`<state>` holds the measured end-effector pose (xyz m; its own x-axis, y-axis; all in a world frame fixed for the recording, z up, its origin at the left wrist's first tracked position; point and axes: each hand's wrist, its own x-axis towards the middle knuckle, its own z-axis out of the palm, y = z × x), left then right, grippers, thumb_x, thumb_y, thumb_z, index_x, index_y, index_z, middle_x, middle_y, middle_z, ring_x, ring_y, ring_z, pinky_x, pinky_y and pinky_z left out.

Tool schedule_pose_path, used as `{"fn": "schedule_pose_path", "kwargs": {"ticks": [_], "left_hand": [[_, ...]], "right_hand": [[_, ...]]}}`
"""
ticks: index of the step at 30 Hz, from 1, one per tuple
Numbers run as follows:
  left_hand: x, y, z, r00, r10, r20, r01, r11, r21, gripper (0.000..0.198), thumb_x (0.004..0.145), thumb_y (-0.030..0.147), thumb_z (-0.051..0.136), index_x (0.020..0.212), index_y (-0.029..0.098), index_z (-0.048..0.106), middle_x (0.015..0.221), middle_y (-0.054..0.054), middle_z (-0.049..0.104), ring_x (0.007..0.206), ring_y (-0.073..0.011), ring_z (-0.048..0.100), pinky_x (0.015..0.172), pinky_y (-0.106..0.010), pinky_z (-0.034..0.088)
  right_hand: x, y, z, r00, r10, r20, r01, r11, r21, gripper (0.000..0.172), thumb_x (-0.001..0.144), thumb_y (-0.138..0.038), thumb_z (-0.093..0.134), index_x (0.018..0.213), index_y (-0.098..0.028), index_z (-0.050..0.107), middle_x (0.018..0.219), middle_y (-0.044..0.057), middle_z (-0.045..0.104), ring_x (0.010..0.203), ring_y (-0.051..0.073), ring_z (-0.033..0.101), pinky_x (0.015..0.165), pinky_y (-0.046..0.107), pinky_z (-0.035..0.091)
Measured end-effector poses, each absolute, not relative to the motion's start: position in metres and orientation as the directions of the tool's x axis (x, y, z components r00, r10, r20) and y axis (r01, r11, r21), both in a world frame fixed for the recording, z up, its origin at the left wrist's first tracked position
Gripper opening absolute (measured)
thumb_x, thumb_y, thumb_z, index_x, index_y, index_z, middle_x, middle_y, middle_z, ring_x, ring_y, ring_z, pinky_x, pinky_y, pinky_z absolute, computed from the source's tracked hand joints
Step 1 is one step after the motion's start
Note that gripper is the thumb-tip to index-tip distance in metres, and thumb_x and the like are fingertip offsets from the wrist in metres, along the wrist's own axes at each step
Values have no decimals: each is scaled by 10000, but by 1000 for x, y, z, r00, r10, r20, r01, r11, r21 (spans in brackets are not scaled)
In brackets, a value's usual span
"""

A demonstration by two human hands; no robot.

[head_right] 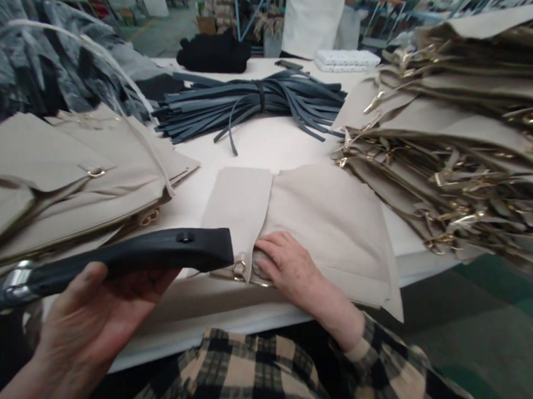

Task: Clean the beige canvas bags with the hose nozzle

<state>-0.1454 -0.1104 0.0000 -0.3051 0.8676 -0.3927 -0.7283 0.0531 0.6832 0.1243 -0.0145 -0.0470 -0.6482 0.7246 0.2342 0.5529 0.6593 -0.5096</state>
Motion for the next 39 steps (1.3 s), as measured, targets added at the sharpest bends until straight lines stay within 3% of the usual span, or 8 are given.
{"fn": "schedule_pose_path", "kwargs": {"ticks": [7,11,18,26,30,36,39], "left_hand": [[-133,-106,4,-310,895,-322,-648,49,760,322,585,285,907,867,211,769,906,-45,796,895,-255,731,831,-391,625],[-128,-103,4,-204,944,-259,-567,102,817,308,664,273,858,951,209,768,971,-51,789,974,-268,709,930,-424,577],[-100,-81,7,-166,961,-221,-308,162,937,325,626,244,850,932,185,760,967,-81,761,946,-262,682,922,-387,525],[-108,-80,17,-273,922,-274,-266,202,943,341,587,272,857,902,205,744,925,-53,745,971,-289,666,993,-443,482],[-112,-85,17,-299,915,-270,-257,195,947,315,604,272,854,894,216,747,915,-42,748,975,-281,662,1002,-444,479],[-95,-84,13,-164,959,-232,-227,192,955,362,647,292,834,983,191,749,999,-84,755,1015,-294,663,929,-387,506],[-100,-87,10,-146,952,-270,-284,221,933,325,696,301,801,992,179,746,1018,-97,749,1035,-311,662,949,-413,492]], "right_hand": [[102,-12,-55,-666,728,163,638,669,-381,414,815,-459,760,1134,-217,656,1055,83,689,991,290,540,880,459,430],[101,-7,-57,-636,755,160,674,644,-361,486,765,-495,791,1153,-245,639,1008,74,683,961,287,535,820,430,386],[96,-8,-54,-597,782,180,675,611,-414,706,634,-550,838,1190,-212,567,1186,110,630,1010,319,537,811,439,381],[99,-9,-54,-582,789,198,650,598,-469,881,666,-496,831,1376,-167,426,1194,155,644,1045,349,550,860,467,386],[97,-9,-57,-582,789,196,648,596,-475,887,672,-520,829,1382,-172,428,1201,165,642,1065,354,548,872,472,386],[103,-14,-46,-569,807,158,645,557,-524,795,626,-537,840,1271,-173,552,1108,143,674,985,338,572,845,463,429],[118,5,-35,-622,781,53,574,501,-648,541,760,-415,760,1234,-197,612,1113,117,691,1002,290,618,859,411,482]]}}
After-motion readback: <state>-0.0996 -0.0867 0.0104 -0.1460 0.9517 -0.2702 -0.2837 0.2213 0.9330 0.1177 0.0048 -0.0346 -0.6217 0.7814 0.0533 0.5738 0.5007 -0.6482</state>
